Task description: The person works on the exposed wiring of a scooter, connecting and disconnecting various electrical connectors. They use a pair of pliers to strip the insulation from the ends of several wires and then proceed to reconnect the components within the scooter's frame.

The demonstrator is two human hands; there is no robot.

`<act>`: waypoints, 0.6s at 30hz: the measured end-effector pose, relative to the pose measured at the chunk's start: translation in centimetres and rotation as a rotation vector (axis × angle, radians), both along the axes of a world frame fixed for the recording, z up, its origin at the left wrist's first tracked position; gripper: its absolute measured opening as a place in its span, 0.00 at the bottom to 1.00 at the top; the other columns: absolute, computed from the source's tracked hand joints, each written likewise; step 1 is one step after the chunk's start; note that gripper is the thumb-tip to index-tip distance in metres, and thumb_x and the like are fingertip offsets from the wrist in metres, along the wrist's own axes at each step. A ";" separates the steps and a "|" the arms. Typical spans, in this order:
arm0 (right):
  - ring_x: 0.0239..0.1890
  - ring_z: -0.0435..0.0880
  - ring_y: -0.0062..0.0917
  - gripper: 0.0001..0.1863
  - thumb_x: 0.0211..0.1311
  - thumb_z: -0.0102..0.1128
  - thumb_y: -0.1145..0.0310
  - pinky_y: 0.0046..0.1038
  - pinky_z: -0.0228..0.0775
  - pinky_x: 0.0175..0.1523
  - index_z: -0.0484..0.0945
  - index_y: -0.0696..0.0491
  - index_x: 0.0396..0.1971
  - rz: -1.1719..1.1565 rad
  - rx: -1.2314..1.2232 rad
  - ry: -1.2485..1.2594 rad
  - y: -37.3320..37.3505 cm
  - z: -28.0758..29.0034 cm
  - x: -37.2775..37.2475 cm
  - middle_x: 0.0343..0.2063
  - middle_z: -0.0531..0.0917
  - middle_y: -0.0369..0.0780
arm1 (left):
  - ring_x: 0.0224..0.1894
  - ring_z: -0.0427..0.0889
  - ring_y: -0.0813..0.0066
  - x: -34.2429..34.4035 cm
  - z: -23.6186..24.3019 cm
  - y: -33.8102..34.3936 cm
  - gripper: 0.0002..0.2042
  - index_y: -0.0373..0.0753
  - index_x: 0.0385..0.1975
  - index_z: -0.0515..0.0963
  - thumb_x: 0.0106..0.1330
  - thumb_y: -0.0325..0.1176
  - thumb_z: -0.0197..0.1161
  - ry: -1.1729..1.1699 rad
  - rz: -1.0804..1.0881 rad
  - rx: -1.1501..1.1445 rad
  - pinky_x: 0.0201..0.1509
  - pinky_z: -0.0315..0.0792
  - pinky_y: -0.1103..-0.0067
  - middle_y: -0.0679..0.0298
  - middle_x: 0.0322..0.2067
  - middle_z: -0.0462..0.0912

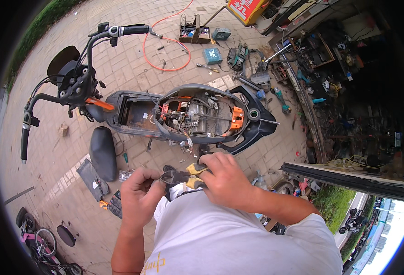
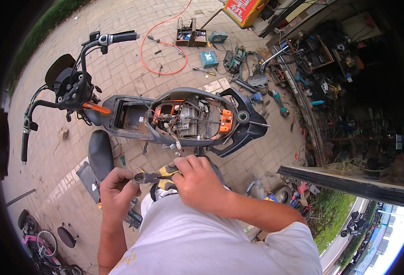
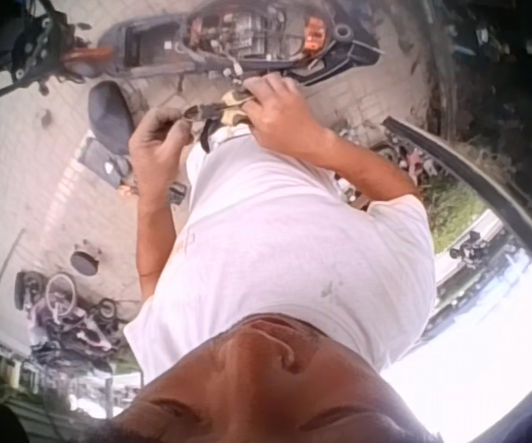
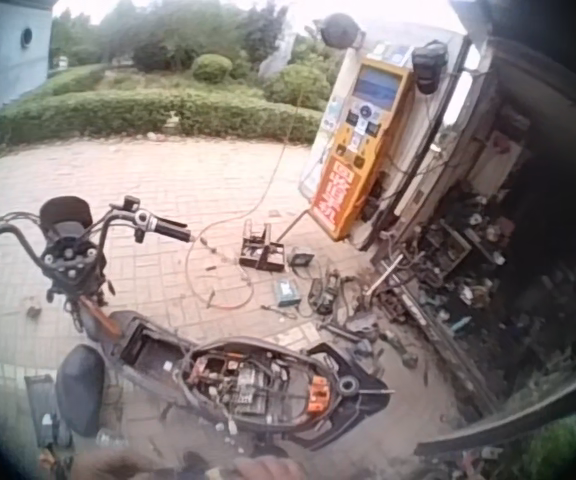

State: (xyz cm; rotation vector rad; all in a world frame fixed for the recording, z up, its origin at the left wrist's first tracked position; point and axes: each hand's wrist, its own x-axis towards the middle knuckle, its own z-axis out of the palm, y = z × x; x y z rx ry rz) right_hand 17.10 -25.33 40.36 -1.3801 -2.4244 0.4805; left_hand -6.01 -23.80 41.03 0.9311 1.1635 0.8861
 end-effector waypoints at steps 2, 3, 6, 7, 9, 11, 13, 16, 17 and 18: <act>0.45 0.74 0.40 0.13 0.37 0.66 0.74 0.38 0.65 0.49 0.79 0.58 0.29 0.004 -0.016 0.060 0.1 0.2 0.2 0.43 0.75 0.45 | 0.29 0.76 0.84 0.1 0.2 0.1 0.04 0.29 0.33 0.74 0.60 0.16 0.58 -0.107 0.004 0.000 0.31 0.72 0.84 0.63 0.29 0.79; 0.45 0.74 0.40 0.14 0.36 0.67 0.75 0.38 0.66 0.48 0.79 0.58 0.29 0.010 -0.036 0.100 0.1 0.4 0.2 0.43 0.75 0.45 | 0.29 0.77 0.82 0.0 0.2 0.1 0.04 0.29 0.32 0.74 0.59 0.17 0.59 -0.171 -0.011 -0.010 0.31 0.73 0.83 0.61 0.29 0.79; 0.46 0.75 0.40 0.14 0.37 0.66 0.77 0.38 0.68 0.48 0.79 0.60 0.29 0.044 -0.161 0.251 -0.1 0.9 0.0 0.44 0.75 0.46 | 0.29 0.78 0.77 -0.5 0.3 -0.1 0.04 0.31 0.30 0.73 0.58 0.19 0.60 -0.368 -0.048 -0.033 0.31 0.74 0.80 0.56 0.30 0.80; 0.47 0.75 0.41 0.13 0.37 0.66 0.78 0.38 0.69 0.48 0.79 0.61 0.29 0.060 -0.214 0.308 -0.1 0.9 -0.1 0.44 0.75 0.46 | 0.29 0.78 0.76 -0.6 0.3 -0.1 0.04 0.31 0.29 0.72 0.58 0.20 0.61 -0.434 -0.054 -0.038 0.30 0.74 0.80 0.56 0.30 0.79; 0.46 0.76 0.40 0.12 0.39 0.63 0.79 0.36 0.71 0.47 0.79 0.63 0.29 0.064 -0.268 0.382 -0.1 1.1 0.2 0.45 0.76 0.47 | 0.28 0.78 0.74 -0.4 0.1 0.1 0.05 0.32 0.29 0.72 0.58 0.22 0.62 -0.534 -0.081 -0.055 0.29 0.74 0.80 0.55 0.30 0.79; 0.45 0.77 0.40 0.11 0.40 0.61 0.81 0.34 0.72 0.47 0.78 0.64 0.29 0.067 -0.369 0.469 0.0 1.6 0.0 0.45 0.76 0.48 | 0.28 0.77 0.74 -0.3 0.5 0.7 0.06 0.32 0.29 0.72 0.58 0.24 0.62 -0.568 -0.106 -0.077 0.29 0.73 0.80 0.54 0.30 0.79; 0.43 0.78 0.39 0.10 0.41 0.60 0.82 0.32 0.72 0.48 0.78 0.64 0.29 0.035 -0.512 0.510 -0.1 2.3 0.4 0.45 0.76 0.48 | 0.26 0.76 0.76 -0.2 0.6 0.9 0.05 0.31 0.30 0.72 0.58 0.24 0.62 -0.560 -0.110 -0.112 0.27 0.72 0.81 0.55 0.28 0.79; 0.45 0.79 0.34 0.13 0.45 0.58 0.83 0.29 0.71 0.50 0.82 0.63 0.35 0.042 -0.652 0.591 -0.2 2.6 0.1 0.46 0.77 0.47 | 0.24 0.76 0.77 -0.3 1.1 1.1 0.06 0.30 0.32 0.74 0.58 0.24 0.61 -0.572 -0.122 -0.168 0.27 0.71 0.81 0.57 0.26 0.80; 0.46 0.79 0.34 0.15 0.46 0.58 0.83 0.29 0.71 0.51 0.82 0.63 0.37 0.043 -0.701 0.630 -0.2 2.6 0.0 0.46 0.77 0.46 | 0.24 0.76 0.77 -0.4 1.3 1.2 0.05 0.30 0.32 0.74 0.58 0.24 0.61 -0.585 -0.125 -0.182 0.27 0.71 0.81 0.57 0.26 0.80; 0.46 0.79 0.34 0.14 0.47 0.58 0.82 0.30 0.71 0.51 0.82 0.63 0.37 0.058 -0.718 0.651 -0.2 2.7 0.0 0.46 0.77 0.46 | 0.25 0.76 0.77 -0.4 1.3 1.2 0.05 0.30 0.32 0.74 0.58 0.24 0.61 -0.600 -0.132 -0.197 0.27 0.71 0.81 0.57 0.26 0.80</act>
